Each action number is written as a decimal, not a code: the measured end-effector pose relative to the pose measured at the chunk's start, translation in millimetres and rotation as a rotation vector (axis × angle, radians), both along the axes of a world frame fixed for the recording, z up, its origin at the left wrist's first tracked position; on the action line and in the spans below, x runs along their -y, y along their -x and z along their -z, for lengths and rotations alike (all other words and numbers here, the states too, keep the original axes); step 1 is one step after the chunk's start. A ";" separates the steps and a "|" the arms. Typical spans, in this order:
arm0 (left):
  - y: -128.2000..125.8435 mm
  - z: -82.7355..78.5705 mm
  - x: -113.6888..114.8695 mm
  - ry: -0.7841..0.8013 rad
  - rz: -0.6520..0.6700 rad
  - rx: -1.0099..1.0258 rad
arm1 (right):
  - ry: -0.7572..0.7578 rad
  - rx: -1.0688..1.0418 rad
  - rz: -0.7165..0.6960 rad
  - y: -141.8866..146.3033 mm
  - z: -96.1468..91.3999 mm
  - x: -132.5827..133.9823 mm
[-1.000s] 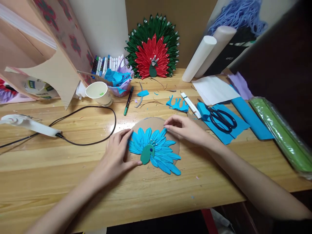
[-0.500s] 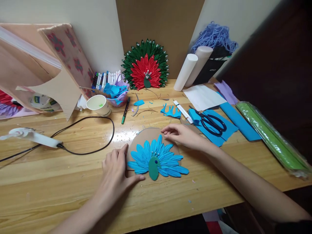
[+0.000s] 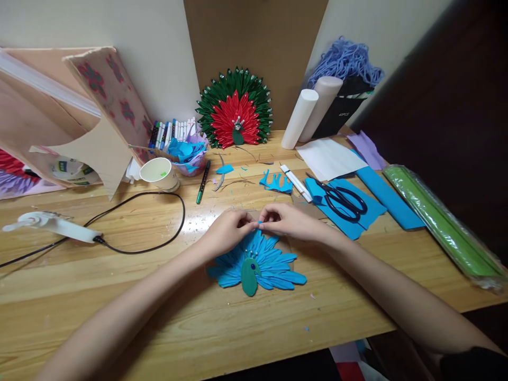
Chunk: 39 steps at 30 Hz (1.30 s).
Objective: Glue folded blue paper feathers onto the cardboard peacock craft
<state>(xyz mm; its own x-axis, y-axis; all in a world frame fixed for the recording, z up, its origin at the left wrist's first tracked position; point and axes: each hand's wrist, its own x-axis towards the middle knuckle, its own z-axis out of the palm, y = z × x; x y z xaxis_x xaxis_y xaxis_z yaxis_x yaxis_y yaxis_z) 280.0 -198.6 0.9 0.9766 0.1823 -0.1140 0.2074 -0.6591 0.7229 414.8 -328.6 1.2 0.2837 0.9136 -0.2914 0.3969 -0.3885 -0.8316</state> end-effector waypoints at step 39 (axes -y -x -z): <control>-2.5 13.9 4.8 -0.021 -0.049 0.077 | -0.326 0.455 -0.488 -21.7 -7.6 6.4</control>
<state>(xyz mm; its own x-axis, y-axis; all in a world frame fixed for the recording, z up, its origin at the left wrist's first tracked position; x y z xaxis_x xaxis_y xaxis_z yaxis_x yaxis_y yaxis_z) 282.5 -203.4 -13.0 0.9722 0.2317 -0.0347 0.1843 -0.6648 0.7240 436.6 -335.0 8.8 -0.1488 0.9867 0.0652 0.7939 0.1585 -0.5871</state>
